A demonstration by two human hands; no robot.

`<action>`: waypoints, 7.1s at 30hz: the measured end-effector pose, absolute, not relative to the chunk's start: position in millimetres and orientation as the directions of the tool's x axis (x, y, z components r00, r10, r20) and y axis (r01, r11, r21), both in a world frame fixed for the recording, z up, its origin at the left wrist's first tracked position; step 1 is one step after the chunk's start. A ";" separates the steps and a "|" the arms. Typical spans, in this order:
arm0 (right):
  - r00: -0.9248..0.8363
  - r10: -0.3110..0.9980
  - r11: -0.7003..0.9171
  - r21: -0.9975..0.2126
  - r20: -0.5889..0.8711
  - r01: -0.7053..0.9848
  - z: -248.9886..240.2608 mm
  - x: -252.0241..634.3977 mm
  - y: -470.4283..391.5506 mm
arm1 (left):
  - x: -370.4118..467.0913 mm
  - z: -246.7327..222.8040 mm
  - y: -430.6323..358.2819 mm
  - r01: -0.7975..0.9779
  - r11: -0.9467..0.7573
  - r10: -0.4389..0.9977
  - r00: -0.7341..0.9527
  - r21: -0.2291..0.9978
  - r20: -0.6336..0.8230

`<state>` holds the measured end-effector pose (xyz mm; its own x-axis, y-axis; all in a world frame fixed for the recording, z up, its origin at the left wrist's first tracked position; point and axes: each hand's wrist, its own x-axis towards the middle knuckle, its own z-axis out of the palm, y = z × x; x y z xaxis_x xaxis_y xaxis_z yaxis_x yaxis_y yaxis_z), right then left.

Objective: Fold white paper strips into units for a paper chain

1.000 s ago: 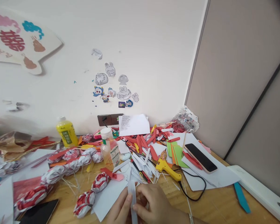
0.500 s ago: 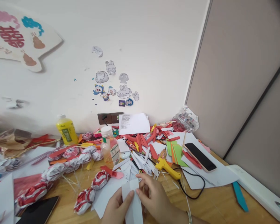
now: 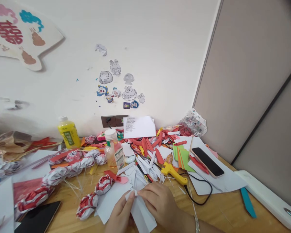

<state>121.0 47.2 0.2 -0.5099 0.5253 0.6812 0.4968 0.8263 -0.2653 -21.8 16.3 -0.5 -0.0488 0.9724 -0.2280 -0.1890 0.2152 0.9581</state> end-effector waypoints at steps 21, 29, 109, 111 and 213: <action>-0.498 0.658 0.753 -0.509 0.565 0.417 -0.1 124.1 51.7 | -34.0 -11.7 28.5 -0.193 0.244 0.969 0.099 0.951 -0.228; -0.336 0.878 0.465 -0.780 0.343 0.420 -7.5 115.5 55.1 | -30.6 -2.2 27.7 -0.090 0.197 0.978 0.088 0.976 -0.189; -0.245 0.909 0.386 -0.902 0.337 0.194 -10.2 107.2 45.8 | -22.3 -8.5 25.0 0.006 0.151 0.983 0.107 0.988 -0.151; -0.220 0.928 0.343 -0.922 0.302 0.181 -12.1 105.5 45.7 | -22.0 -9.3 25.0 0.022 0.157 0.983 0.098 0.987 -0.158; -0.425 0.826 0.522 -0.787 0.370 0.328 -4.9 115.8 53.9 | -32.1 -2.1 28.8 0.009 0.130 0.988 0.079 0.991 -0.130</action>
<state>115.8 53.9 -4.9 -0.4249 0.8260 0.3705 0.3280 0.5219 -0.7874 -32.1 28.8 -2.1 0.0791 0.9883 -0.1305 0.0093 0.1302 0.9914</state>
